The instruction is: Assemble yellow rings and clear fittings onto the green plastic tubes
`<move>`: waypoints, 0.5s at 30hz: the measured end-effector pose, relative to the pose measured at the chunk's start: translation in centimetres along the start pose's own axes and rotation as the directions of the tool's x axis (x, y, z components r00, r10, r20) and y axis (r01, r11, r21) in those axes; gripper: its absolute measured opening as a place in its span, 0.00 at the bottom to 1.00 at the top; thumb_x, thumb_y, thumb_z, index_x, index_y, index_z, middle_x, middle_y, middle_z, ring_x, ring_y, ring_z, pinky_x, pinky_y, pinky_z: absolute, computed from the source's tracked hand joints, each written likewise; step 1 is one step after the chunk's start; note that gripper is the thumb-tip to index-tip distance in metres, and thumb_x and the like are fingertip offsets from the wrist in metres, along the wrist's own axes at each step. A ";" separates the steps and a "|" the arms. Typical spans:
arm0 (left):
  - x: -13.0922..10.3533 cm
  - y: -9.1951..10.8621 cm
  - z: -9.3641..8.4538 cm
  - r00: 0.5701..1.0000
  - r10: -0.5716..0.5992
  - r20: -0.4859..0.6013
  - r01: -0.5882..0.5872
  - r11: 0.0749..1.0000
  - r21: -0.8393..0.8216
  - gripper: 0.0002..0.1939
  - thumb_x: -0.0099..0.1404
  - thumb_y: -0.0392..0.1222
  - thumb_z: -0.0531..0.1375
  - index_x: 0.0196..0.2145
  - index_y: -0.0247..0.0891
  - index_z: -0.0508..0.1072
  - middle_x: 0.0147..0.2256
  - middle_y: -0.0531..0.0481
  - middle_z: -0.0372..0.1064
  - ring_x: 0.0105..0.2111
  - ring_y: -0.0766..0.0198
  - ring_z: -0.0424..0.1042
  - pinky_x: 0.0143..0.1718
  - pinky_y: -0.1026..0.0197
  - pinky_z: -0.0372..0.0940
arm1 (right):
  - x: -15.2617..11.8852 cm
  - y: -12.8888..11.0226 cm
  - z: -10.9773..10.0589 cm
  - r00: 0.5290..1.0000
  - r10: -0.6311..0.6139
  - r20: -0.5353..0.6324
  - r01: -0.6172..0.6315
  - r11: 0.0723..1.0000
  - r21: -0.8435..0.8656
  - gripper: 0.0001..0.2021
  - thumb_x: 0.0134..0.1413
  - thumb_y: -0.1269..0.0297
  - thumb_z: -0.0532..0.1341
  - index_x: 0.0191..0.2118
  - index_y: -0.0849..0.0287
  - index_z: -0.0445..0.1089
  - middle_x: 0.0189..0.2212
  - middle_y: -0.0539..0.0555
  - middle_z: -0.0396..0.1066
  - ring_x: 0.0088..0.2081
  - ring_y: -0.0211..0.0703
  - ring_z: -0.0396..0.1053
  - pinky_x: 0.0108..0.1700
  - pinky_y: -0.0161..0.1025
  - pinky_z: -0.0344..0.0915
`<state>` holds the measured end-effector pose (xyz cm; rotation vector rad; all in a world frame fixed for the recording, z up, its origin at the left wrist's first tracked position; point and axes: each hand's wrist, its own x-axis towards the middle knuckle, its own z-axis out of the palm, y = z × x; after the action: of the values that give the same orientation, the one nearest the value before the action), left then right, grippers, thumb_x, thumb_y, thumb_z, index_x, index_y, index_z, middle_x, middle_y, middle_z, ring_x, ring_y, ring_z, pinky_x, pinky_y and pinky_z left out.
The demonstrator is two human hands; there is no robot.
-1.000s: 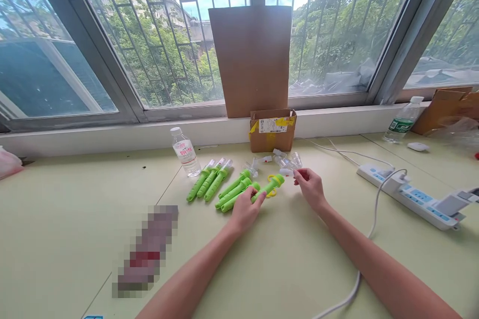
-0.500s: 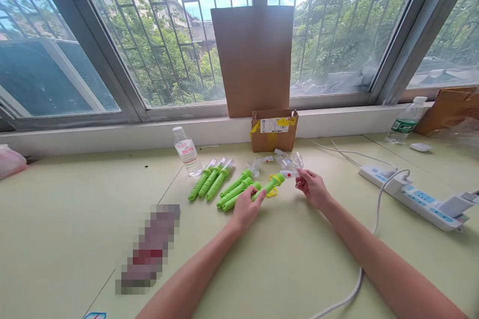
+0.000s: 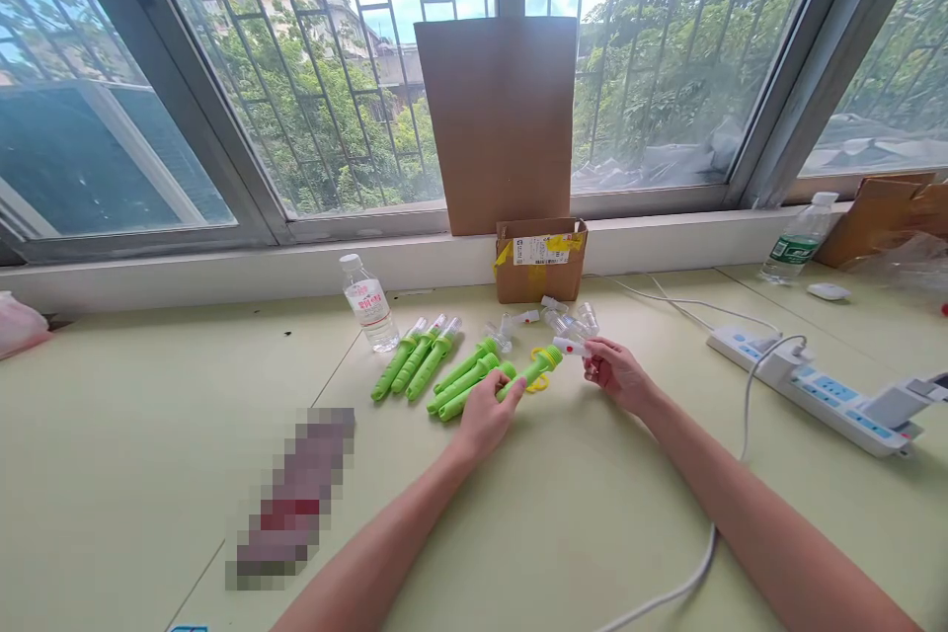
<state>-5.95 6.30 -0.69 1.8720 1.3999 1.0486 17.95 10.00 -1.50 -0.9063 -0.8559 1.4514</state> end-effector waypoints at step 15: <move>-0.4 0.2 -0.3 0.989 0.088 0.117 -0.106 0.981 0.161 0.19 0.63 0.57 0.51 0.29 0.37 0.67 0.23 0.55 0.61 0.23 0.67 0.59 0.27 0.64 0.51 | -0.4 -0.1 -0.4 0.994 0.046 0.102 -0.038 0.996 -0.078 0.16 0.42 0.55 0.69 0.32 0.63 0.74 0.18 0.47 0.63 0.20 0.31 0.57 0.23 0.32 0.58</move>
<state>-6.11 5.84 -0.46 2.1035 1.3812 0.8824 18.35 9.62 -1.55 -0.9162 -0.9797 1.5224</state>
